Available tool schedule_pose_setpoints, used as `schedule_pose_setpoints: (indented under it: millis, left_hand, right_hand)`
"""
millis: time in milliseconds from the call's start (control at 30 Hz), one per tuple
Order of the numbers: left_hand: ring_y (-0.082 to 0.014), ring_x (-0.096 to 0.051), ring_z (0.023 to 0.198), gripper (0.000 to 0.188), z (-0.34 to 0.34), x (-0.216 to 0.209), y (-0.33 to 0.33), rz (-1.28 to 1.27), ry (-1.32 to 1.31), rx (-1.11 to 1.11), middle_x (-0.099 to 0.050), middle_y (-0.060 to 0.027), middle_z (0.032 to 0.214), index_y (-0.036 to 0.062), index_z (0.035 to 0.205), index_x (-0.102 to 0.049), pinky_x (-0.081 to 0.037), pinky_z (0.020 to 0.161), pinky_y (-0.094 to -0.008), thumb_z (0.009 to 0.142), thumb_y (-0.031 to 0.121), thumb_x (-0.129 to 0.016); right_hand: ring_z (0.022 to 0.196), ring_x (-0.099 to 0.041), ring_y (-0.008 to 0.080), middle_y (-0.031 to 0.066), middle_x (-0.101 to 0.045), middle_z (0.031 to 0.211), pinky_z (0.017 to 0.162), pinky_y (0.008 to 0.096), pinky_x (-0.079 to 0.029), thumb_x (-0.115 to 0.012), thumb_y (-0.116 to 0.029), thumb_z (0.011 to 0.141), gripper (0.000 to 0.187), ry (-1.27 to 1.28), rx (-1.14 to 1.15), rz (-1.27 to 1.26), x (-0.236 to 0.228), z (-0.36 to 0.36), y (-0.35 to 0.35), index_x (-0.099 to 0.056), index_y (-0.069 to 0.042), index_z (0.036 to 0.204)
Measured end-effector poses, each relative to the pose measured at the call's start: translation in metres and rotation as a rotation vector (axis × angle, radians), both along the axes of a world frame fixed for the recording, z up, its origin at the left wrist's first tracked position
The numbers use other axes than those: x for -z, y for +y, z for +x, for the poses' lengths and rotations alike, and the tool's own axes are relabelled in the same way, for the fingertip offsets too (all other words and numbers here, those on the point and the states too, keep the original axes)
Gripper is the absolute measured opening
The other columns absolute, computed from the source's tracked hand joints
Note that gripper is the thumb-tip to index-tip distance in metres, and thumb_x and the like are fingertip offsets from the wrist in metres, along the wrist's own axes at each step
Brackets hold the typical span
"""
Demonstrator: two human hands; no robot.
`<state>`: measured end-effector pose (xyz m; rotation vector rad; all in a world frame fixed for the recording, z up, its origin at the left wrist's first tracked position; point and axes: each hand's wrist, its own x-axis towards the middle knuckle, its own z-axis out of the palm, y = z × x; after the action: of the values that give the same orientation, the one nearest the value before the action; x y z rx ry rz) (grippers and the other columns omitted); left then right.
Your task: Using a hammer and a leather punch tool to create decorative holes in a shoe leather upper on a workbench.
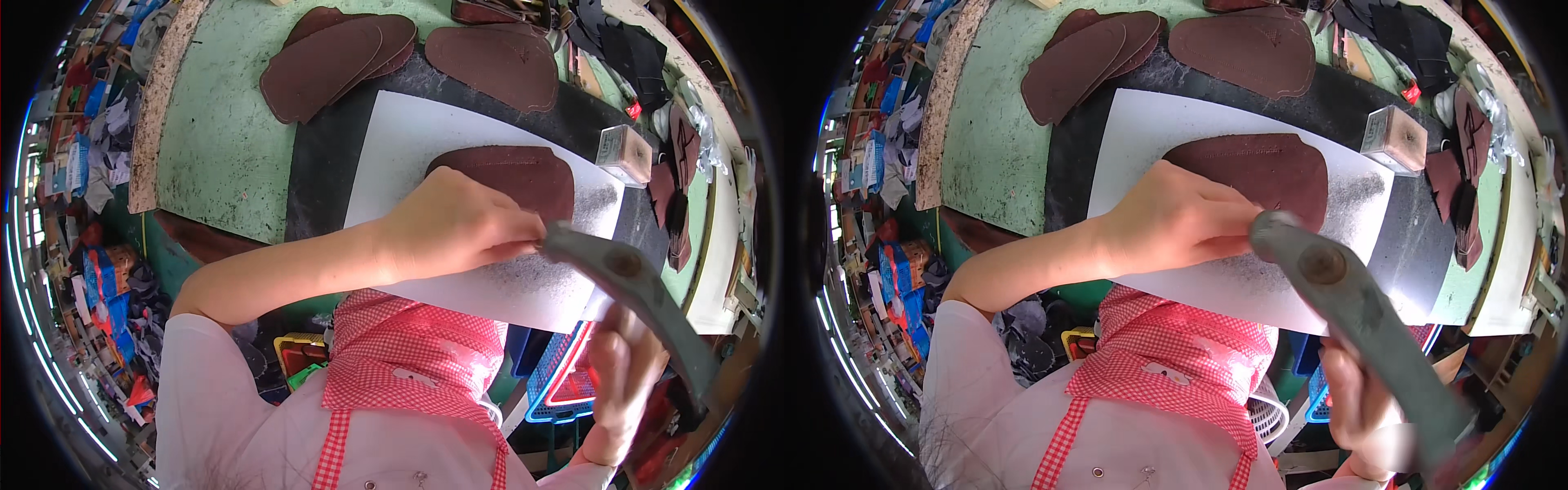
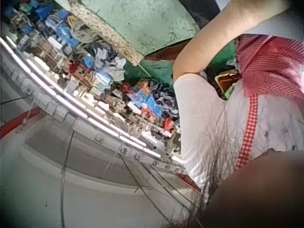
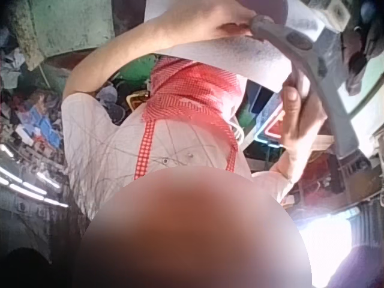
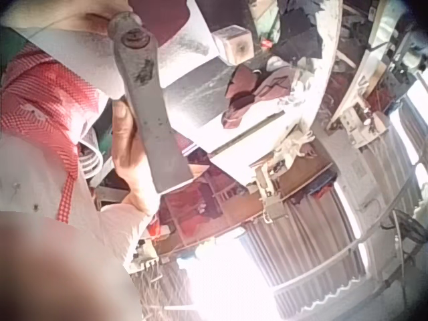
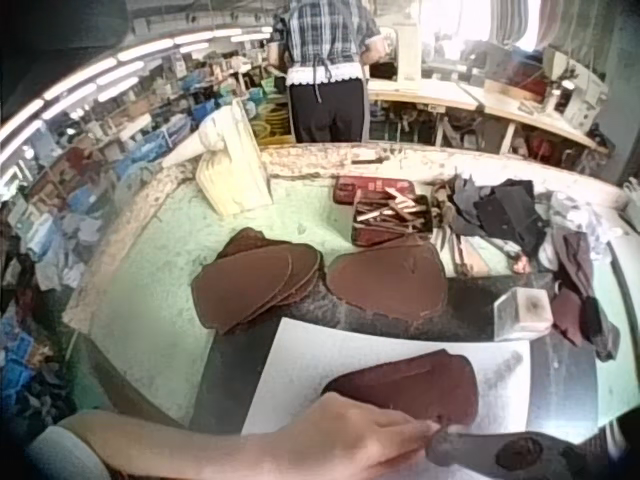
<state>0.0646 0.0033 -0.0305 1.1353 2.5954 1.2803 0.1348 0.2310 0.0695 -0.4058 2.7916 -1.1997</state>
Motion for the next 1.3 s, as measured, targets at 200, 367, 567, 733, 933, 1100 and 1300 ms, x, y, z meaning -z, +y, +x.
schedule_pose_setpoints:
  millis: [200,367,567,733,933,1100,1300]
  left_hand:
    - [-0.0172,-0.07,0.078,0.009,-0.006,0.012,-0.005,0.33,-0.47,-0.023,-0.07,-0.0051,0.087,0.007,0.093,-0.066,-0.052,0.066,-0.0246,0.085,0.009,-0.068]
    - [-0.0176,-0.07,0.076,0.01,-0.004,-0.008,-0.002,0.139,-0.354,0.031,-0.07,-0.0048,0.088,0.0068,0.094,-0.066,-0.054,0.068,-0.0253,0.085,0.011,-0.067]
    - [-0.0163,-0.071,0.082,0.012,-0.006,0.004,-0.011,0.235,-0.54,-0.033,-0.071,-0.0046,0.088,0.0055,0.098,-0.066,-0.054,0.071,-0.0258,0.087,0.009,-0.066]
    - [-0.0161,-0.07,0.083,0.011,-0.008,0.001,-0.011,0.227,-0.512,0.026,-0.071,-0.0044,0.091,0.0057,0.097,-0.066,-0.054,0.071,-0.0257,0.087,0.01,-0.066]
    - [-0.0192,-0.068,0.072,0.013,-0.004,-0.002,-0.016,0.015,-0.296,0.003,-0.07,-0.0042,0.087,0.0085,0.094,-0.066,-0.052,0.064,-0.0266,0.084,0.015,-0.069]
    - [-0.0179,-0.07,0.078,0.009,-0.012,0.003,-0.012,0.284,-0.487,0.057,-0.07,-0.0044,0.088,0.0073,0.094,-0.066,-0.054,0.069,-0.0262,0.086,0.011,-0.067]
    - [-0.0216,-0.068,0.071,0.013,-0.003,-0.002,-0.023,0.019,-0.112,0.008,-0.069,-0.0038,0.084,0.0077,0.093,-0.067,-0.053,0.063,-0.0284,0.083,0.015,-0.069]
  right_hand:
    - [0.045,-0.034,0.0044,-0.0003,-0.039,0.058,0.04,0.0177,-0.026,-0.053,-0.048,0.094,0.048,-0.17,0.318,-0.351,0.0,0.009,0.006,-0.044,-0.001,0.087]
    - [0.059,-0.05,0.0106,0.0045,-0.053,0.071,0.052,0.0254,-0.038,-0.056,-0.023,0.089,0.023,-0.494,-0.054,-0.457,-0.004,0.011,0.057,-0.052,-0.002,0.079]
    - [0.048,-0.032,0.0034,0.0014,-0.042,0.064,0.043,0.018,-0.022,-0.054,-0.051,0.093,0.051,-0.148,0.281,-0.25,0.008,0.009,-0.009,-0.045,-0.001,0.092]
    - [0.044,-0.035,0.006,0.0002,-0.04,0.057,0.039,0.0193,-0.026,-0.055,-0.054,0.091,0.056,-0.376,-0.023,-0.464,0.0,0.002,0.031,-0.043,0.001,0.084]
    - [0.049,-0.033,0.0035,0.0,-0.044,0.068,0.045,0.0201,-0.023,-0.049,-0.041,0.097,0.048,-0.297,0.122,-0.133,0.006,0.002,-0.001,-0.048,0.003,0.115]
    - [0.046,-0.044,0.0099,-0.0014,-0.047,0.051,0.051,0.0247,-0.035,-0.063,-0.018,0.082,0.02,-0.785,-0.917,-0.454,-0.006,-0.072,0.068,-0.061,0.0,0.088]
    - [0.049,-0.032,0.0026,-0.0006,-0.045,0.069,0.044,0.0183,-0.021,-0.052,-0.047,0.095,0.048,-0.283,0.146,-0.192,0.011,-0.001,-0.01,-0.049,0.001,0.097]
